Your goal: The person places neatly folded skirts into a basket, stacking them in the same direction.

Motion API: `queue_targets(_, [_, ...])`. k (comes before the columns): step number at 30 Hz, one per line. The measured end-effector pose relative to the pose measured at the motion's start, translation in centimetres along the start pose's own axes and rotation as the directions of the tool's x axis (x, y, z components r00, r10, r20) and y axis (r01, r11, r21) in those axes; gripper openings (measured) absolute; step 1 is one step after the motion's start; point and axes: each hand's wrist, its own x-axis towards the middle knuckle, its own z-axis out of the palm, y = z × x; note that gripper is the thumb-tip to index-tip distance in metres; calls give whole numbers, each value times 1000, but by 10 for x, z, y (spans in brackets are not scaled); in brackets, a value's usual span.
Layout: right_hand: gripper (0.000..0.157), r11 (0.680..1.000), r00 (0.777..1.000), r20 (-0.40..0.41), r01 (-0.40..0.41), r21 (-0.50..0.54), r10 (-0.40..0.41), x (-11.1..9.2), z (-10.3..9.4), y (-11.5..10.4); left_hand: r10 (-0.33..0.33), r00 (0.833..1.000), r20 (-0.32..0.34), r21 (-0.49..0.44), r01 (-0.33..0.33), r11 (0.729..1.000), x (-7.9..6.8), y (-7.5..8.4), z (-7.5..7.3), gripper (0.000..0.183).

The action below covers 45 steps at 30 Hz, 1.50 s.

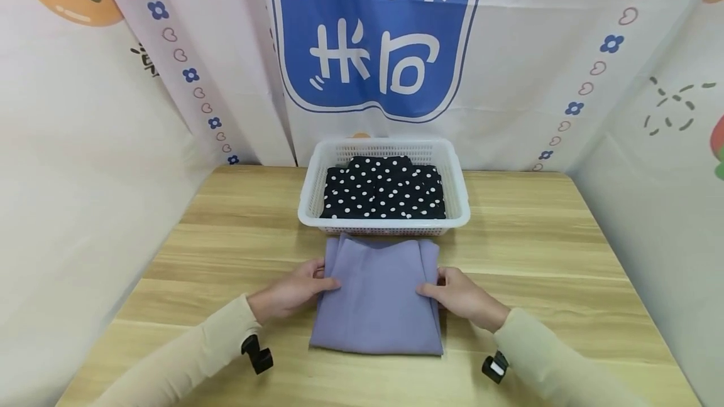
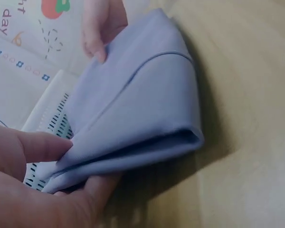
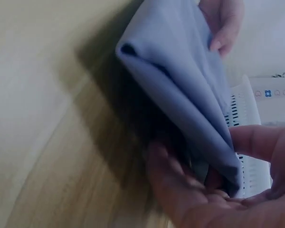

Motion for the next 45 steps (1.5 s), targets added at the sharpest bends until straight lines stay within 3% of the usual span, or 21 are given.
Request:
queue_targets(3, [53,994,998,49,28,103,-33,-4,0,3,4,999,35,-92,0,996,-3,-3,2,62])
queue_targets(6, [64,969,988,135,33,245,-68,-11,-1,6,12,997,70,-147,-1,989,-8,-5,4,64])
queue_targets(8, [68,960,984,160,32,279,-79,-16,-1,6,25,995,94,-175,-9,984,-12,-6,4,65])
queue_targets(14, [74,969,983,167,28,247,-71,-44,-7,-6,56,988,147,-213,-24,977,-36,5,10,64])
queue_targets(20, [71,965,971,176,118,235,-161,-71,-19,-37,136,979,152,-227,-99,969,-64,35,13,68])
queue_targets(25, [68,957,963,152,186,221,-222,-73,-32,-61,222,964,148,-225,-185,957,-69,61,7,66])
queue_targets(29, [68,961,974,79,193,198,-212,-56,-41,-75,269,957,110,-252,-235,939,-54,76,-6,70])
queue_targets(35, [63,959,982,-45,188,213,-182,-6,-60,-95,248,968,-27,-353,-241,904,-3,95,-27,74])
queue_targets(39, [62,967,984,-100,165,192,-148,24,-75,-116,233,968,-95,-323,-252,912,27,115,-40,67])
queue_targets(45, [58,970,972,-198,166,179,-129,59,-90,-142,231,953,-197,-257,-278,926,64,147,-54,59])
